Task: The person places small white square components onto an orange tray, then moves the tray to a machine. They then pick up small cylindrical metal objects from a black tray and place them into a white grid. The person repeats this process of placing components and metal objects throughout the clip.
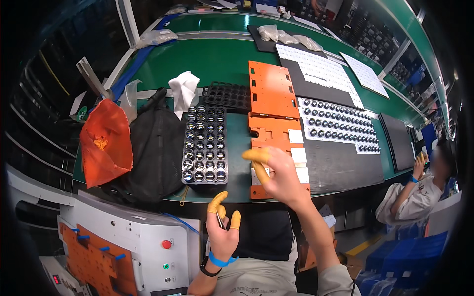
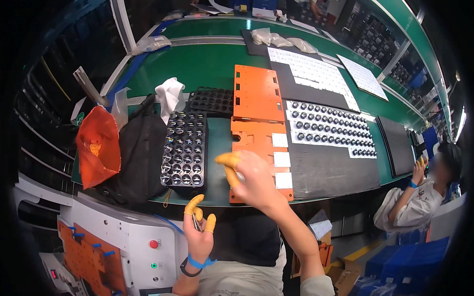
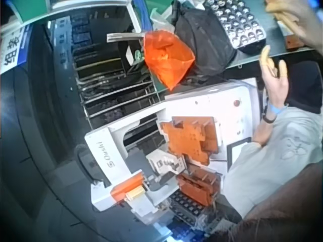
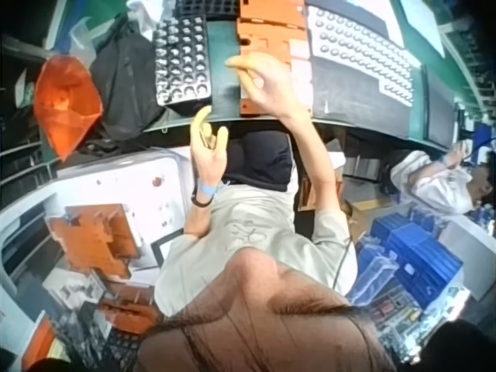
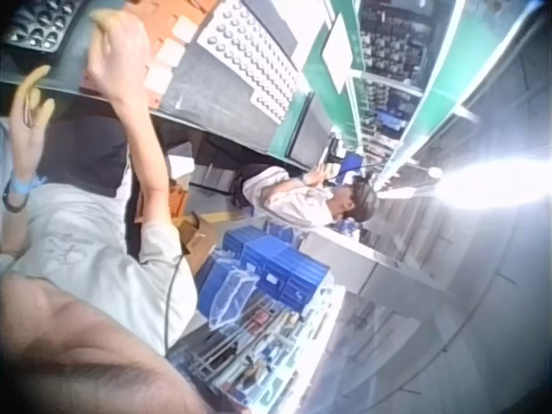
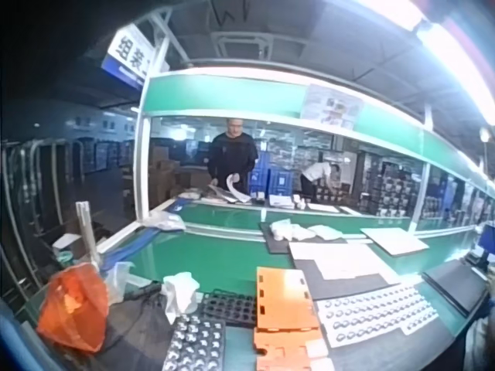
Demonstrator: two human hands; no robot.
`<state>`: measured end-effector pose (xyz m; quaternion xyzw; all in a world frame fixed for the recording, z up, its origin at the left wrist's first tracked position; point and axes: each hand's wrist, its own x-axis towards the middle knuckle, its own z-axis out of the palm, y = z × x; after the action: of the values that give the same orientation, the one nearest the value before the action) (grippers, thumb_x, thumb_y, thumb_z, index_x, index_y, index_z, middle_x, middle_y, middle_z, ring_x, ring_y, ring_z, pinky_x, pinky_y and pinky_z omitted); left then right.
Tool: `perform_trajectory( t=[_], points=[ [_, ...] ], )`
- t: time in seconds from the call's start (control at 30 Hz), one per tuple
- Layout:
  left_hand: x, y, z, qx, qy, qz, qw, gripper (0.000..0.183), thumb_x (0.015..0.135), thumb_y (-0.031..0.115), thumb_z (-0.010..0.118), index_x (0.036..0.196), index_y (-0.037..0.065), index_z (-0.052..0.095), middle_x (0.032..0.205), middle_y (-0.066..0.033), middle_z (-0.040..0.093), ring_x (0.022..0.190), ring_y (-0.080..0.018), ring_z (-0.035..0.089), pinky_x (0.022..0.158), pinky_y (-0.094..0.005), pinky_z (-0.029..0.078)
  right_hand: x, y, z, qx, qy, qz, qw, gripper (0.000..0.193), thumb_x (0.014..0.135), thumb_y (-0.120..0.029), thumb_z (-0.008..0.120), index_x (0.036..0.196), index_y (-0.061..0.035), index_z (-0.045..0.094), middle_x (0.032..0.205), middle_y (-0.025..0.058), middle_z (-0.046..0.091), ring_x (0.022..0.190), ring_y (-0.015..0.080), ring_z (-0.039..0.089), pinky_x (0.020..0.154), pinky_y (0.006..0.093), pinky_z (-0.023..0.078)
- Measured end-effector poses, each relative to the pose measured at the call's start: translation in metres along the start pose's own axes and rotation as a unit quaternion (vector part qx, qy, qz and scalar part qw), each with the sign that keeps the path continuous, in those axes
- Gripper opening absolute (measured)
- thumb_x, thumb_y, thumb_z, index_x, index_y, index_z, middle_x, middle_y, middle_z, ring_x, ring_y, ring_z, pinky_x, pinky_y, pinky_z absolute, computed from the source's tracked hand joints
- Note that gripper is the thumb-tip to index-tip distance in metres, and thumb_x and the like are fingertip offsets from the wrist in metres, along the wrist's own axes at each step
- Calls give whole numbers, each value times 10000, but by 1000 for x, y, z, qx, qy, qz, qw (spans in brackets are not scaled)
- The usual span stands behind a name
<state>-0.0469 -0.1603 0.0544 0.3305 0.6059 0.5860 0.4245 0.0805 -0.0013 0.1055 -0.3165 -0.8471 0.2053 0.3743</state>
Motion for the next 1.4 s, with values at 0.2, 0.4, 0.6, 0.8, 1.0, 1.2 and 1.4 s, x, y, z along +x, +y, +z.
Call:
perform_trajectory(
  t=[0.2, 0.4, 0.6, 0.8, 1.0, 1.2, 1.4],
  points=[
    [-4, -10, -8, -316, -135, -51, 938, 898, 605, -18, 502, 1487, 59, 346, 997, -4, 339, 820, -120, 335, 752, -208, 352, 56, -3, 38, -4, -3, 41, 999, 204, 855, -99, 726, 1046, -30, 705, 998, 124, 703, 914, 298, 671, 780, 380, 514],
    [-10, -14, -5, -377, -158, -72, 910, 891, 656, -144, 451, 1509, 76, 317, 1065, -26, 394, 943, -141, 431, 827, -257, 420, 96, 11, 74, 39, 8, 103, 994, 230, 826, -167, 771, 956, 17, 722, 783, 156, 723, 718, 266, 701, 659, 376, 532],
    [-13, -5, -4, -389, -134, -138, 901, 828, 744, -114, 595, 1506, 64, 325, 1090, -30, 445, 982, -166, 455, 807, -288, 422, 111, -2, 76, -58, -38, 137, 988, 299, 772, -234, 830, 897, 9, 709, 773, 154, 718, 727, 313, 702, 679, 408, 534],
    [-12, -32, -10, -456, -193, -101, 863, 850, 703, -121, 582, 1497, 55, 333, 1092, -30, 445, 992, -175, 449, 816, -301, 412, 114, -9, 76, -103, -38, 143, 984, 324, 761, -251, 837, 892, 13, 703, 819, 173, 721, 794, 354, 702, 726, 448, 546],
    [-16, -31, -9, -429, -203, -124, 872, 811, 718, -111, 596, 1477, 48, 361, 1107, -33, 456, 1005, -180, 457, 819, -308, 411, 116, -6, 75, -103, -67, 142, 982, 346, 755, -261, 834, 910, 23, 710, 842, 192, 720, 832, 361, 704, 758, 450, 549],
    [-16, -22, -5, -392, -246, -102, 881, 636, 933, 110, 639, 1490, 30, 343, 1174, -90, 542, 1116, -220, 541, 906, -338, 473, 118, -7, 70, -103, -75, 135, 983, 353, 763, -273, 813, 920, 25, 710, 857, 201, 720, 849, 368, 704, 772, 454, 548],
    [-8, -30, -8, -440, -264, -99, 853, 710, 971, 318, 627, 1516, 12, 292, 1228, -189, 604, 1041, -309, 642, 781, -354, 549, 96, -10, 52, 42, -13, 147, 988, 324, 795, -240, 767, 949, 18, 647, 783, 170, 695, 735, 306, 693, 687, 414, 533]
  ],
)
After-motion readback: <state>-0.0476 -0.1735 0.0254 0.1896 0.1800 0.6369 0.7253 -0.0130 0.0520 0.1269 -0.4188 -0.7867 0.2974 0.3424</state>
